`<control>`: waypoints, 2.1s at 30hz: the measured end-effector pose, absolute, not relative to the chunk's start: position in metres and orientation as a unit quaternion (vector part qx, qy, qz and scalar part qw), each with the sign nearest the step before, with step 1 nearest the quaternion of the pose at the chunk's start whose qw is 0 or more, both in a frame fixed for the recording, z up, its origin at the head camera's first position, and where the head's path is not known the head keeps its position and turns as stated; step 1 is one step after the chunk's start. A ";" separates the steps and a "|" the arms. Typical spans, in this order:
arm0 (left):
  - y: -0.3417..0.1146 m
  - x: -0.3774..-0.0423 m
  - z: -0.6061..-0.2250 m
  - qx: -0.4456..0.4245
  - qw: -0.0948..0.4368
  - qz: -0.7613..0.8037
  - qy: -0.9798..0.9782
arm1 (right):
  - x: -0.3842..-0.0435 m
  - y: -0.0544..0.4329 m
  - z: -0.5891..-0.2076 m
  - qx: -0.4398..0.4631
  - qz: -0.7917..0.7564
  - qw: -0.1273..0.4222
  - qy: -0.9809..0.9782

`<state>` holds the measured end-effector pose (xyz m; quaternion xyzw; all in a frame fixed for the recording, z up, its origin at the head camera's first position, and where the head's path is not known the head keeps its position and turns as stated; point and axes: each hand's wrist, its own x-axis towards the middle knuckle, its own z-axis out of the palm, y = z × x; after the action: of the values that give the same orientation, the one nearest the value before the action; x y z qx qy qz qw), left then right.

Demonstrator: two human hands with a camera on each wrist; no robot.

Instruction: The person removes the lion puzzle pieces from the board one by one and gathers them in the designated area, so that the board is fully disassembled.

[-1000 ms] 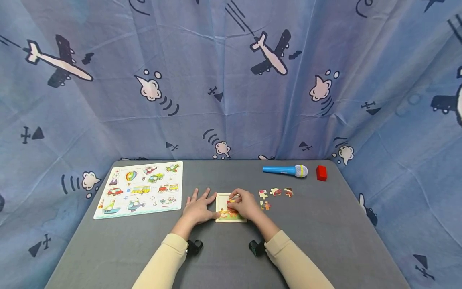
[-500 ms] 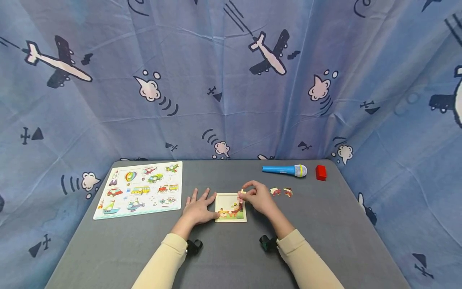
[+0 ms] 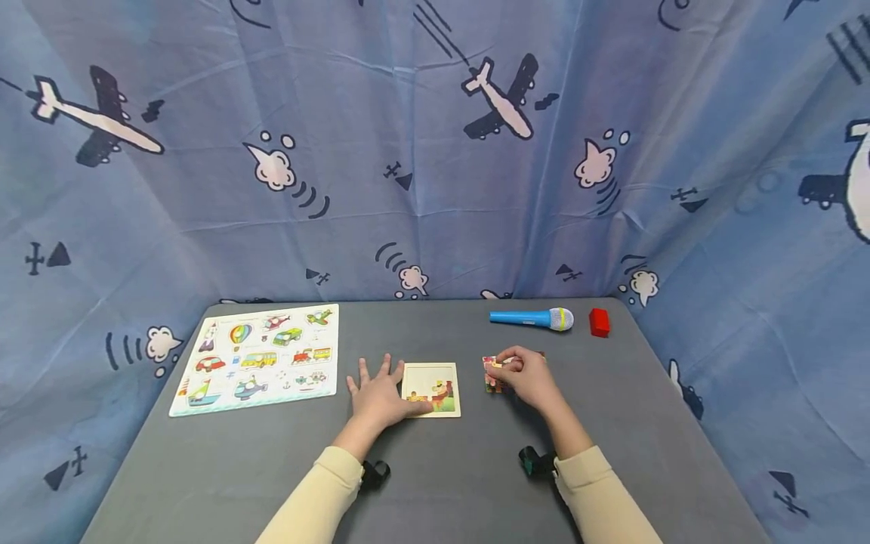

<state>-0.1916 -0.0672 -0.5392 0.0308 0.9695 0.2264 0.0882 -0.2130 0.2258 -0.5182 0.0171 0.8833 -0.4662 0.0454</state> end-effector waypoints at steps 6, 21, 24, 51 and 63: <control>-0.061 -0.190 -0.540 0.020 0.080 0.220 0.972 | -0.211 0.247 -0.522 0.040 -0.451 0.045 0.890; -0.059 -0.191 -0.543 0.014 0.090 0.201 0.975 | -0.220 0.269 -0.537 0.061 -0.388 0.068 0.917; -0.060 -0.191 -0.543 0.017 0.090 0.197 0.976 | -0.220 0.270 -0.537 0.068 -0.366 0.069 0.925; -0.059 -0.189 -0.542 0.020 0.088 0.191 0.977 | -0.217 0.218 -0.512 -0.013 -0.393 0.031 0.919; -0.060 -0.190 -0.543 0.030 0.087 0.175 0.980 | -0.213 0.166 -0.515 -0.028 -0.398 0.051 0.916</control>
<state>-0.1895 -0.0597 -0.5429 0.0296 0.9803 0.1747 0.0873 -0.2134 0.1659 -0.5151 -0.0278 0.9155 -0.3981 0.0511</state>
